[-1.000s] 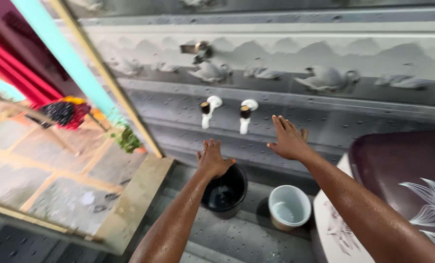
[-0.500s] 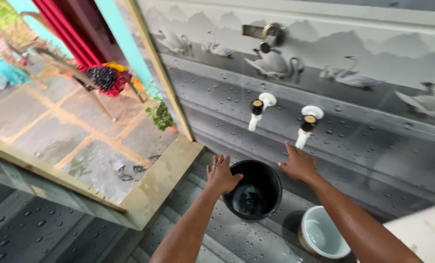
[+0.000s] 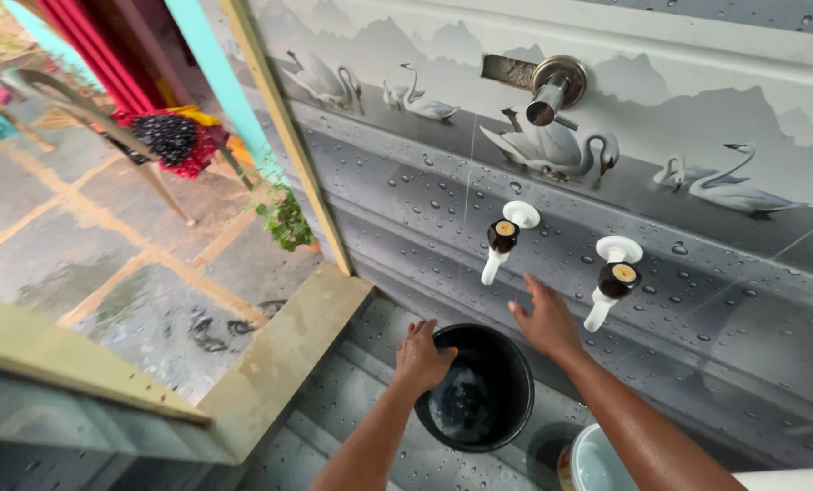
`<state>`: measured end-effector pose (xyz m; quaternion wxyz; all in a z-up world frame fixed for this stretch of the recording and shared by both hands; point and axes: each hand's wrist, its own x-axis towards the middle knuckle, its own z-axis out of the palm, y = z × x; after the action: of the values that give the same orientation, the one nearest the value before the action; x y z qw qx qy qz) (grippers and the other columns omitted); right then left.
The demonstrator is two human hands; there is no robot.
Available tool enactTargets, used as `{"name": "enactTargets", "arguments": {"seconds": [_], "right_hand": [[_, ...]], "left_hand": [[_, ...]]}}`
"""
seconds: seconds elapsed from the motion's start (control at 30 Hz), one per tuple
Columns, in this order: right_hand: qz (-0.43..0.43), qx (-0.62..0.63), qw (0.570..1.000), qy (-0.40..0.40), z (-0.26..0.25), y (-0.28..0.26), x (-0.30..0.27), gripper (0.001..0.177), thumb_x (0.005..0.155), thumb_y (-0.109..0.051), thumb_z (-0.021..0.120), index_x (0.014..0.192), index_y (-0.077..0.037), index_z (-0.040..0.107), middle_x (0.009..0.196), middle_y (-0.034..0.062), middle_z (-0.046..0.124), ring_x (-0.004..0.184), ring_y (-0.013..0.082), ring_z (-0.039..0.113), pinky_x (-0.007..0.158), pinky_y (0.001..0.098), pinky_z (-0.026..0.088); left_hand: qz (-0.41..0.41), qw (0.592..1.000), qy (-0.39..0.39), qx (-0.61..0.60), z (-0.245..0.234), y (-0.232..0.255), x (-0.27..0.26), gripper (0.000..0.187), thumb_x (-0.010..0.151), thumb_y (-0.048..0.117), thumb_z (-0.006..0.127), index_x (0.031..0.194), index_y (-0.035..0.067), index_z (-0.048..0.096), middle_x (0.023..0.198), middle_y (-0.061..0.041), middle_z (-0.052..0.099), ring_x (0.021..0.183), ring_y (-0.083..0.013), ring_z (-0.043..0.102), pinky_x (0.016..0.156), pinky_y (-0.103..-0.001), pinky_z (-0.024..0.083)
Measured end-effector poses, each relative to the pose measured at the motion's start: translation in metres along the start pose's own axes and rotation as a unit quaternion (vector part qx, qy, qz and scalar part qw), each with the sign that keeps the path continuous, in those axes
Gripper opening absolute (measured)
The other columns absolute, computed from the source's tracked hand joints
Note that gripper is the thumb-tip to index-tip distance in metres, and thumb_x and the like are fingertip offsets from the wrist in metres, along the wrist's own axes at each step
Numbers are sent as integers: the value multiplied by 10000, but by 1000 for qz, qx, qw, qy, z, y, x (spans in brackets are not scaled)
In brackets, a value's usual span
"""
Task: The person washes a black plastic bucket by hand under a tap, scrub it inside and out, and then places a small soap and brush container on a shelf in the bathroom.
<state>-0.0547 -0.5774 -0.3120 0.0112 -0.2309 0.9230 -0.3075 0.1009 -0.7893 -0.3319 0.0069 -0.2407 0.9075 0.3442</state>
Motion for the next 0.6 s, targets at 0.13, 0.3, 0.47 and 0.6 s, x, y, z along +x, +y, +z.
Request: {"name": "enactTargets", "arguments": {"seconds": [0.13,0.3,0.47,0.6], "right_hand": [[41,2,998,46,-22,-60,40,814,905,-447,675,1585,-143,347,1358,213,592,1145,380,650,911,503,537],[54,-93,991,75,-18,-87,97,764,924,-486,745,1505,-73,470,1230,287,630,1087,434,641,885,507,533],[18,-170,985,-1,-29,-85,119,601,803,-337,847,1307,-75,649,1099,201,731,1031,403,678,896,497,536],[-5,-125,987,-98,-59,-85,123,584,742,-211,860,1298,-182,682,1157,153,735,1097,342,690,946,457,541]], "left_hand": [[31,999,-24,-32,6,2,15,742,833,333,794,1467,97,489,1549,-117,466,1513,-347,313,1207,-459,316],[5,992,-99,-80,-17,-17,34,719,841,316,776,1474,128,492,1515,-145,494,1404,-353,469,1155,-429,398],[33,993,-58,-94,-8,-65,73,597,806,303,789,1354,123,638,1220,-176,727,1186,-348,676,1027,-418,530],[2,990,-66,-126,27,-88,104,594,799,308,805,1334,107,645,1180,-186,739,1146,-351,701,998,-424,544]]}}
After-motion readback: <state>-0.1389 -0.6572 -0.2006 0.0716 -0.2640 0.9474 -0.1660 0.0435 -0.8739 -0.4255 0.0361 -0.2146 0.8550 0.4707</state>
